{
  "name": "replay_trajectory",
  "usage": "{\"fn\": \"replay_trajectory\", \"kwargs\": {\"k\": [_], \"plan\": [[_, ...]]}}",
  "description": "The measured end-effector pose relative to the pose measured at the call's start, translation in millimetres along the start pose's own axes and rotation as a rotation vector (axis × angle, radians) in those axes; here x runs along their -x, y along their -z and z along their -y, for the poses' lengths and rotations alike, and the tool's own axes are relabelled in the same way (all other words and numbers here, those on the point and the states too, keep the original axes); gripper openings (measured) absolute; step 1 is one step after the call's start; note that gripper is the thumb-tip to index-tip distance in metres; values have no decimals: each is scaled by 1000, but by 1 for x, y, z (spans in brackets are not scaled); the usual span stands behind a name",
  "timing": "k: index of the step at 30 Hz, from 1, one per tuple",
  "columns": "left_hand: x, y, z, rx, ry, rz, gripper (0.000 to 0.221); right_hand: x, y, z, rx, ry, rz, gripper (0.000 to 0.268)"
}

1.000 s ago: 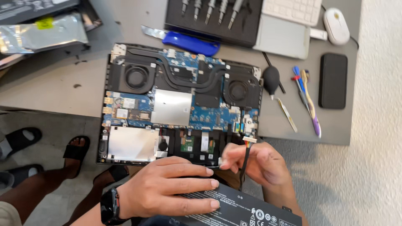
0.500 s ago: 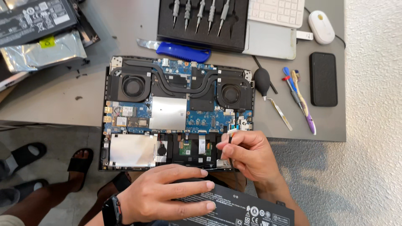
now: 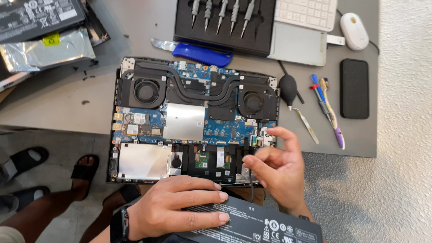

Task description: The person installs a battery into a laptop chassis, connects the battery cable to the motherboard, and uses a screwdriver to secure the battery with screws.

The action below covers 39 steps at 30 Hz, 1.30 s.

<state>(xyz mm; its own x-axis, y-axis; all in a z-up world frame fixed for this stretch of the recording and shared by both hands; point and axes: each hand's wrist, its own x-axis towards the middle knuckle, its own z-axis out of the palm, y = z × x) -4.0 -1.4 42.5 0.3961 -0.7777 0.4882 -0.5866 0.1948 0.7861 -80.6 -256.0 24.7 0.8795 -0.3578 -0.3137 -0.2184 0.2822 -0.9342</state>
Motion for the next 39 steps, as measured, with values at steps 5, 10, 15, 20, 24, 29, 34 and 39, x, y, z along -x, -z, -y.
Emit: {"fn": "replay_trajectory", "kwargs": {"k": [5,10,15,20,24,29,34,39], "plan": [[6,-2,-1,265,81,-40,44,20,21,10,730,524,202,18],[8,3,4,273,89,-43,37,10,17,21,1007,843,407,21],[13,5,7,192,122,1,36,-8,14,14,1151,1053,472,29],[20,4,10,92,117,-57,33,-22,2,16,1284,1204,528,25],[23,7,11,93,140,-65,36,-31,0,12,1280,1299,565,21],[27,4,14,116,149,18,29,-33,1,16,1305,1287,684,19],[28,1,22,73,67,43,26,-35,3,19,1381,1337,745,22],[30,-2,22,89,111,42,27,-38,1,26,1407,1374,774,22]]}}
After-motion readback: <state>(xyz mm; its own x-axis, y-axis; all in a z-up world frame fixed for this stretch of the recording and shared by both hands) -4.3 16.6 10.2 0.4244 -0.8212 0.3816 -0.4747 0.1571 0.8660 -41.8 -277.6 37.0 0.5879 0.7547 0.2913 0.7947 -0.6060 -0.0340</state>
